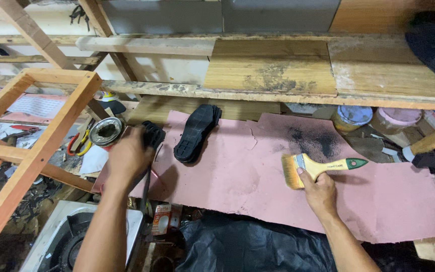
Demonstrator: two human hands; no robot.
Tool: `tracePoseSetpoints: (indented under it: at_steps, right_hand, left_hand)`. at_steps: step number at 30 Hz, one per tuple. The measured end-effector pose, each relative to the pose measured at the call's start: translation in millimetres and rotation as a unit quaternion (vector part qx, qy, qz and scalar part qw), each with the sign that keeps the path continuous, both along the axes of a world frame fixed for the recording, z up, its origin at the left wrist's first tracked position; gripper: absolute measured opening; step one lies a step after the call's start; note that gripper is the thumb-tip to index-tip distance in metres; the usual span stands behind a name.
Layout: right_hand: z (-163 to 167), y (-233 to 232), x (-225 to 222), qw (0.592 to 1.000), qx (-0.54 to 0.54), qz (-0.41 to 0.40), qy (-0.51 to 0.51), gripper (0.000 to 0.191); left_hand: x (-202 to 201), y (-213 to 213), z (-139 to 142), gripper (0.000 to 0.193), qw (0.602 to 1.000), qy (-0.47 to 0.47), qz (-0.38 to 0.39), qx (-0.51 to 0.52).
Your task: The person brushes black powder onto rubber shoe soles one at a time using a wide brush, holding each sole steady with the other hand, then stacks the finished soles on the pink paper covering the workbench.
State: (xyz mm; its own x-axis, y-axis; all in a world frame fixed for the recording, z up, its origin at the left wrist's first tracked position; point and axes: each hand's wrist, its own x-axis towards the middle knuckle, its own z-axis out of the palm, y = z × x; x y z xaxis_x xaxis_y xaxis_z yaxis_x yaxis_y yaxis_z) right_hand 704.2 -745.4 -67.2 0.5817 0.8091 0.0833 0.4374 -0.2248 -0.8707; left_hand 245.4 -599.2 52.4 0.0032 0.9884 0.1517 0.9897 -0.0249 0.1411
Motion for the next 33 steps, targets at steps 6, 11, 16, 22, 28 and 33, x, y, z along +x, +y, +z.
tracePoseSetpoints:
  at_steps: [6,11,16,22,28,33]
  right_hand:
    - [-6.3,-5.1,0.1,0.998,-0.033,-0.017,-0.045,0.045]
    - [-4.2,-19.3,-4.3,0.999,-0.026,0.002,-0.034,0.046]
    - [12.4,-22.4,0.4,0.997,-0.069,0.004,-0.018,0.044]
    - [4.5,-33.6,-60.8,0.974,-0.001,0.219,-0.063,0.031]
    - [3.3,13.4,-91.4,0.895,-0.251,0.341,-0.14,0.042]
    - [31.3,64.4,-60.6,0.944,-0.07,0.18,-0.269,0.03]
  left_hand:
    - [-14.2,-113.7,20.9,0.049,0.838,-0.514,0.018,0.182]
    - [82.7,-168.6,-64.0,0.047,0.72,-0.685,0.112,-0.019]
    - [134.5,-220.5,-158.4,0.033,0.583,-0.798,0.061,-0.141]
    - [127.0,-229.3,-197.5,0.026,0.605,-0.774,0.055,-0.182]
    - [128.1,-230.9,-200.3,0.025,0.604,-0.773,0.052,-0.188]
    - [122.3,-233.4,-199.8,0.028,0.592,-0.781,0.061,-0.192]
